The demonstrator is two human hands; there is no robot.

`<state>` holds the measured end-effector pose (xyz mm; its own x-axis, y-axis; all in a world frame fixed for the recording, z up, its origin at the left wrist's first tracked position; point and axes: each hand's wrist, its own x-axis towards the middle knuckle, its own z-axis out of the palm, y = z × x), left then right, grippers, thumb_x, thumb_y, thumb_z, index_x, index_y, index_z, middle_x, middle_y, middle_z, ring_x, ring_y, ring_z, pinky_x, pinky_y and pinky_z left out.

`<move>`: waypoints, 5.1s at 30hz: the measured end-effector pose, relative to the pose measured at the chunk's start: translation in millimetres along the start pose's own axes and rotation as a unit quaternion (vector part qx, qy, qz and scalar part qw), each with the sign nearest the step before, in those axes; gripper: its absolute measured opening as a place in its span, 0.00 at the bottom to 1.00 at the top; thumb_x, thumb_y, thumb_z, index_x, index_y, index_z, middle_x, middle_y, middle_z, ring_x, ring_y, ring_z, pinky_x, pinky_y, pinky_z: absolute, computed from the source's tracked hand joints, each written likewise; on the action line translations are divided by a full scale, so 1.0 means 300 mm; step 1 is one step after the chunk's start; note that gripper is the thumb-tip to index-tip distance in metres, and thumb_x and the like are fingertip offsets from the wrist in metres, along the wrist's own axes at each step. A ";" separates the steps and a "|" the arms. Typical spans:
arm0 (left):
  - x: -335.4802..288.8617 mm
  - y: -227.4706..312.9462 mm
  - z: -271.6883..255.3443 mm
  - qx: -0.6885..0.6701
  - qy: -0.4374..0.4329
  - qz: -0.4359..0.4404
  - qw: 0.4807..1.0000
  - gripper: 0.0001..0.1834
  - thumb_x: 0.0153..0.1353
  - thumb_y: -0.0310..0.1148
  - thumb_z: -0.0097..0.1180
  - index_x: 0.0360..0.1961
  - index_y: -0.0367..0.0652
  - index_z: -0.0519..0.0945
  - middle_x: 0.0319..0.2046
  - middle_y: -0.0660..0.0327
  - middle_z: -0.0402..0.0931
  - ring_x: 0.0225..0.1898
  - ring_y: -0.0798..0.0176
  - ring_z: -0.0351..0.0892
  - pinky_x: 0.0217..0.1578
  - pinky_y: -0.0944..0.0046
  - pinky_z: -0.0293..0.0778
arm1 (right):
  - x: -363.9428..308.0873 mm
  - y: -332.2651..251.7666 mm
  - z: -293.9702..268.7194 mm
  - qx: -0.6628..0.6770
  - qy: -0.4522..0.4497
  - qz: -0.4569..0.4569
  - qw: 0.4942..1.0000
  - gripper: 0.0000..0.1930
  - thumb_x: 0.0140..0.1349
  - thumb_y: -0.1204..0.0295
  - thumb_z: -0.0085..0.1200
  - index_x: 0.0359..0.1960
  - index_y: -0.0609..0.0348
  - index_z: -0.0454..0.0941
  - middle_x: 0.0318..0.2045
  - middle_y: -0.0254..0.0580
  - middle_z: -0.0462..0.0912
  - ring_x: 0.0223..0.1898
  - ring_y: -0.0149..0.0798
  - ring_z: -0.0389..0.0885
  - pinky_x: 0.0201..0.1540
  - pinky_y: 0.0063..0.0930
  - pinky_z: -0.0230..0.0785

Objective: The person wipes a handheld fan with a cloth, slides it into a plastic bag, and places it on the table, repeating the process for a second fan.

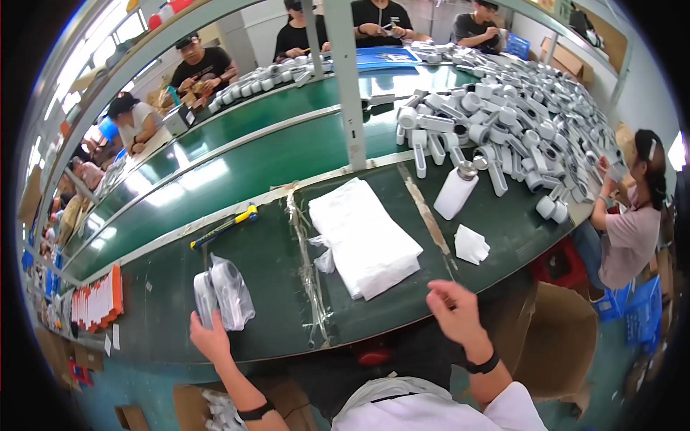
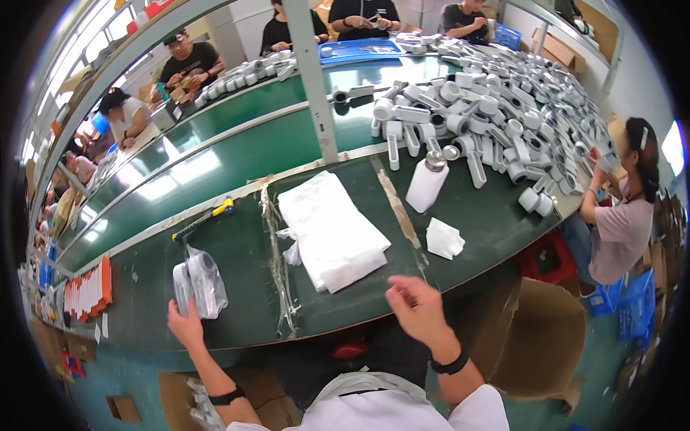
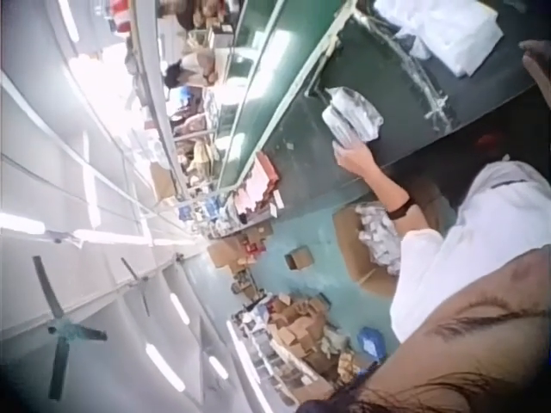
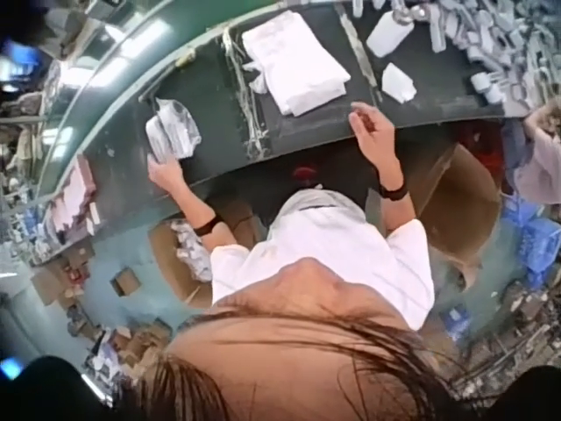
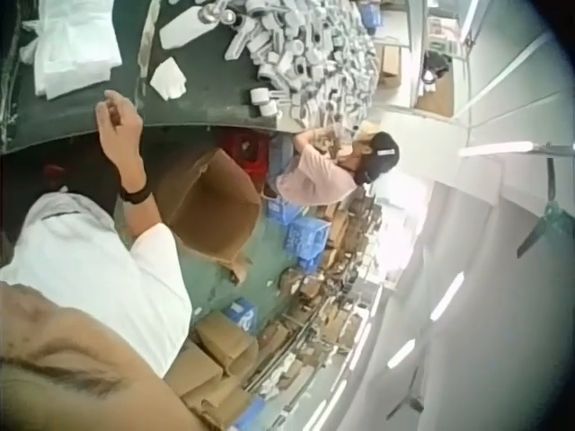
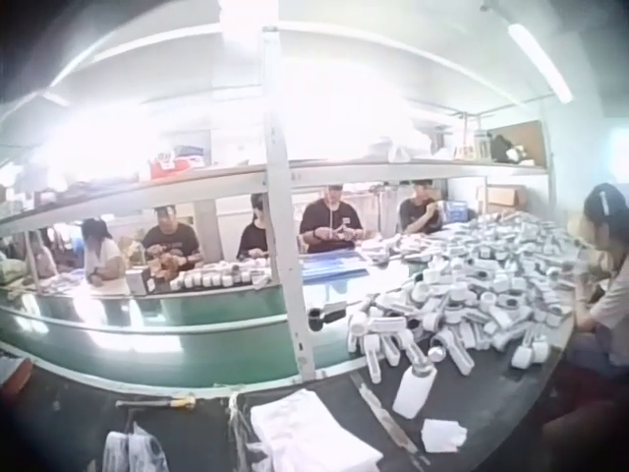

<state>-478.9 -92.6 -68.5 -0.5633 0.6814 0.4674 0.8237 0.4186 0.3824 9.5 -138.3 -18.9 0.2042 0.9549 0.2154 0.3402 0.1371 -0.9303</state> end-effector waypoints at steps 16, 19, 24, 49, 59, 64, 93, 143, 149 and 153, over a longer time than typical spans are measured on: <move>-0.386 0.402 0.019 -0.388 -0.237 0.135 0.880 0.12 0.57 0.22 0.57 0.44 0.37 0.76 0.44 0.59 0.73 0.33 0.69 0.71 0.34 0.70 0.68 | 0.312 0.287 -0.501 -0.211 0.182 0.076 0.957 0.19 0.56 0.66 0.60 0.48 0.61 0.77 0.30 0.39 0.81 0.24 0.31 0.75 0.31 0.28 0.70; -0.389 0.417 0.039 -0.350 -0.216 0.167 0.896 0.09 0.58 0.22 0.57 0.41 0.36 0.77 0.41 0.61 0.74 0.33 0.69 0.71 0.33 0.71 0.67 | 0.411 0.324 -0.567 -0.265 0.186 0.098 0.941 0.26 0.56 0.63 0.60 0.55 0.60 0.71 0.38 0.43 0.80 0.30 0.37 0.78 0.36 0.32 0.71; -0.388 0.434 0.035 -0.353 -0.212 0.127 0.903 0.08 0.58 0.23 0.56 0.39 0.36 0.77 0.39 0.61 0.75 0.33 0.69 0.71 0.32 0.71 0.67 | 0.642 0.471 -0.578 -0.411 0.195 0.049 0.889 0.37 0.56 0.55 0.59 0.64 0.59 0.60 0.51 0.52 0.75 0.47 0.50 0.78 0.51 0.41 0.70; -0.385 0.595 -0.083 -0.567 -0.283 0.084 0.769 0.14 0.61 0.21 0.51 0.49 0.33 0.74 0.41 0.59 0.77 0.42 0.67 0.76 0.46 0.68 0.71 | 0.021 0.003 -0.219 0.396 0.008 0.153 0.905 0.19 0.64 0.71 0.52 0.53 0.70 0.67 0.42 0.54 0.79 0.33 0.43 0.83 0.30 0.29 0.77; -0.396 0.830 -0.081 -0.769 -0.467 -0.062 0.433 0.41 0.58 0.58 0.57 0.65 0.50 0.56 0.58 0.47 0.66 0.49 0.47 0.78 0.47 0.44 0.76 | -0.122 -0.031 0.102 0.436 -0.232 0.263 0.829 0.19 0.65 0.76 0.51 0.56 0.65 0.65 0.43 0.50 0.79 0.38 0.43 0.83 0.37 0.31 0.78; -0.396 0.819 -0.091 -0.756 -0.467 -0.140 0.437 0.30 0.65 0.59 0.44 0.57 0.49 0.63 0.52 0.47 0.70 0.41 0.47 0.80 0.44 0.42 0.78 | -0.125 -0.033 0.120 0.435 -0.254 0.263 0.823 0.19 0.66 0.75 0.51 0.57 0.64 0.64 0.44 0.49 0.78 0.39 0.41 0.82 0.38 0.30 0.78; -0.497 0.714 -0.073 -0.752 -0.560 -0.146 0.316 0.44 0.54 0.23 0.64 0.69 0.47 0.54 0.65 0.51 0.62 0.60 0.55 0.70 0.55 0.52 0.73 | -0.135 -0.099 0.194 -0.162 -0.022 -0.244 0.956 0.26 0.50 0.83 0.57 0.55 0.66 0.69 0.50 0.56 0.73 0.45 0.54 0.73 0.47 0.41 0.68; -0.336 0.946 0.056 -0.157 -0.194 0.559 0.791 0.13 0.43 0.36 0.69 0.30 0.48 0.80 0.28 0.66 0.75 0.33 0.60 0.72 0.36 0.60 0.67 | -0.113 0.033 0.006 0.381 -0.006 0.185 0.906 0.23 0.52 0.85 0.50 0.51 0.57 0.63 0.34 0.46 0.77 0.24 0.37 0.79 0.25 0.30 0.73; -0.324 0.957 0.065 -0.173 -0.222 0.550 0.786 0.06 0.51 0.32 0.63 0.30 0.45 0.78 0.28 0.64 0.76 0.33 0.59 0.74 0.34 0.59 0.67 | -0.126 0.050 0.007 0.375 -0.008 0.178 0.910 0.25 0.50 0.87 0.49 0.51 0.57 0.63 0.33 0.47 0.77 0.22 0.37 0.77 0.21 0.29 0.73; -0.328 0.969 0.051 -0.236 -0.234 0.494 0.804 0.02 0.56 0.27 0.58 0.30 0.41 0.78 0.28 0.60 0.76 0.32 0.54 0.75 0.34 0.57 0.69 | -0.120 0.040 0.018 0.375 -0.010 0.181 0.909 0.24 0.50 0.87 0.49 0.51 0.57 0.64 0.33 0.47 0.77 0.21 0.37 0.77 0.21 0.29 0.72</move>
<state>-183.0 -28.8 -15.4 0.5269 0.7387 0.4204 0.6754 -0.6642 0.3204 1.4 -169.6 -39.5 0.1598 0.9766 -0.1439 -0.4692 -0.0532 -0.8815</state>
